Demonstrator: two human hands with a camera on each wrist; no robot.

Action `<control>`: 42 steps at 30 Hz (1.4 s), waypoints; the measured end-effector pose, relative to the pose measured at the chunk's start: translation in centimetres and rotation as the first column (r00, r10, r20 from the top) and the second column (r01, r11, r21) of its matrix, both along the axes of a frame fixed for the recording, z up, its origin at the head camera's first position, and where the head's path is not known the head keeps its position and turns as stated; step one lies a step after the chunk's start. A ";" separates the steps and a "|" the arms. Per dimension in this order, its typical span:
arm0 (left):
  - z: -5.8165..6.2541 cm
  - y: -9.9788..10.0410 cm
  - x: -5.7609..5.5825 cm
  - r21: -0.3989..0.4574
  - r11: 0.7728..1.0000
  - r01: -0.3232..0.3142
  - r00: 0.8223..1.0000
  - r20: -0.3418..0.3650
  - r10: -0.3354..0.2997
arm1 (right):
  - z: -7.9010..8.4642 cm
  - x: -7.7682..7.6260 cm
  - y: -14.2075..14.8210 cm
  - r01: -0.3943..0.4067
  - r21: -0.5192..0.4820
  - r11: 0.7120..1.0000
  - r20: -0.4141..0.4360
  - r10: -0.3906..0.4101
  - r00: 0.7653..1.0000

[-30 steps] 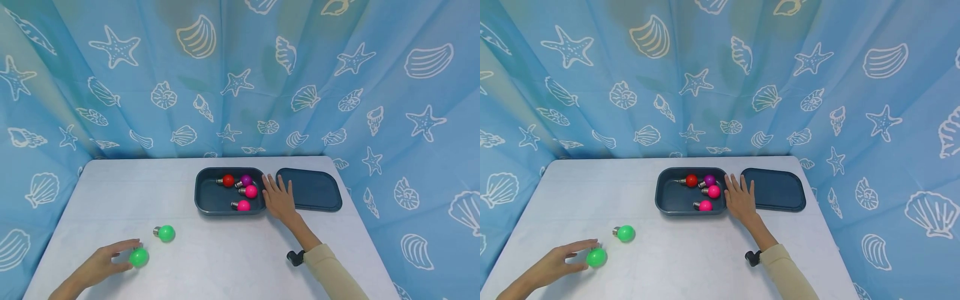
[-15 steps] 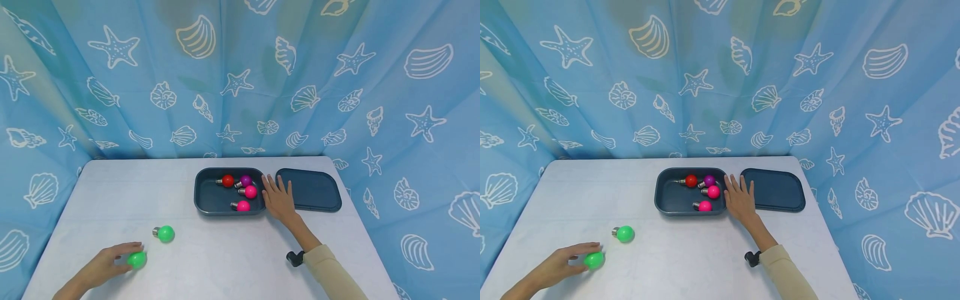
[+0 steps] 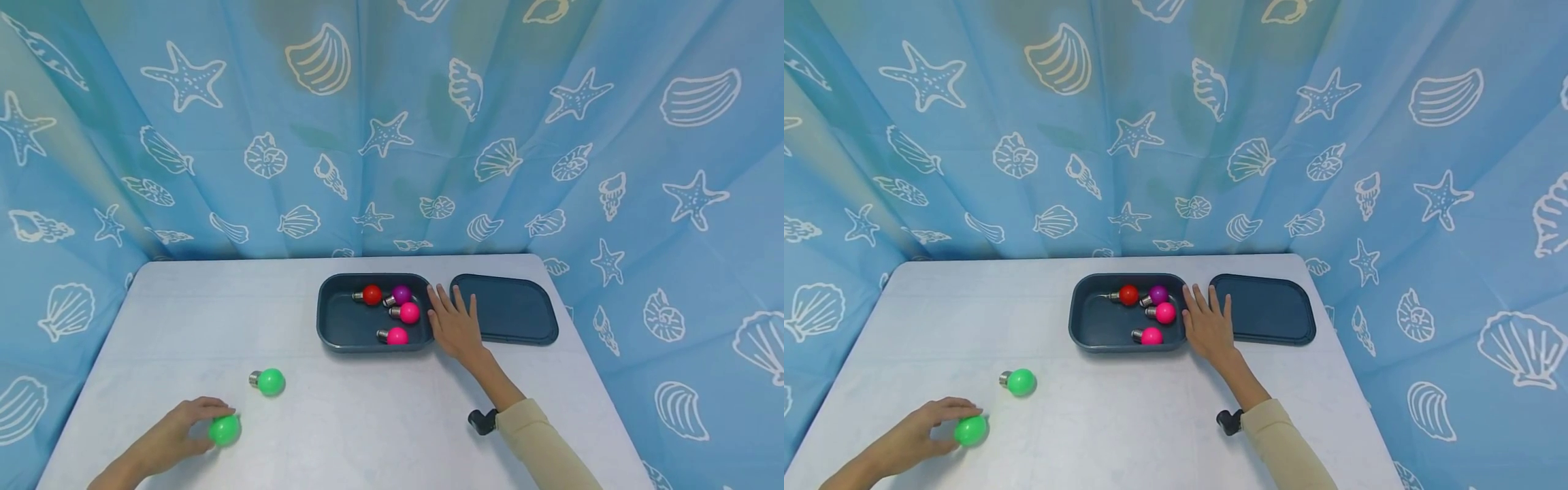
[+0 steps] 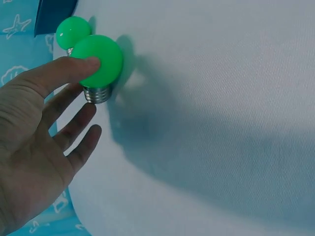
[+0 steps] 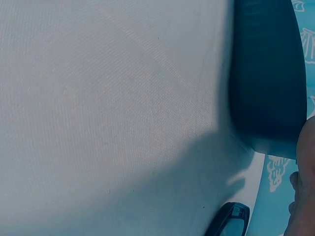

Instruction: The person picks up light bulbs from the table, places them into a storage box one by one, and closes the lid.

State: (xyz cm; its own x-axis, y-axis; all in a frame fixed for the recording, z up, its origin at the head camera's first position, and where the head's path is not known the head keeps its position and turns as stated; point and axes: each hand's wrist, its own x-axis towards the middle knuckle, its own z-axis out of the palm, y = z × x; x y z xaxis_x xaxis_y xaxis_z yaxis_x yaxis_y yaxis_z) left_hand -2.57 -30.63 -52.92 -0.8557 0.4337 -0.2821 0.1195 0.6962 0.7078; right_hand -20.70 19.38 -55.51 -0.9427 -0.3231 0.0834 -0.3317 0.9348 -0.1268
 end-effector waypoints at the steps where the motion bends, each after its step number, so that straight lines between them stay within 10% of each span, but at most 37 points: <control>1: 0.0 0.0 0.0 -0.002 1.000 0.005 1.000 -0.012 -0.005 | 0.0 0.0 0.0 0.001 -0.002 1.000 -0.001 -0.001 1.000; 13: 1.6 1.0 -0.2 -0.011 0.998 -0.068 0.997 -0.027 0.068 | 0.3 0.0 0.0 0.005 0.007 1.000 0.025 -0.005 1.000; 19: 2.6 2.2 -0.5 0.009 0.998 -0.070 0.967 -0.246 0.070 | 0.4 0.1 0.0 0.006 0.011 1.000 0.029 -0.007 1.000; 42: 4.4 7.2 -7.1 0.137 0.990 -0.021 0.936 -0.346 0.068 | 0.5 0.2 0.1 -0.002 0.005 1.000 0.028 0.001 1.000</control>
State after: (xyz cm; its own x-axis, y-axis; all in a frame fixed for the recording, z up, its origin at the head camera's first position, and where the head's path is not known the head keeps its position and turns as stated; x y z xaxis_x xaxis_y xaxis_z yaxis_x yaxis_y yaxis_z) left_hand -9.62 -23.43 -48.50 -0.9094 0.4054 0.0931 0.3458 0.6124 0.7109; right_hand -20.47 19.45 -55.03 -0.9441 -0.3249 0.0556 -0.3295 0.9351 -0.1307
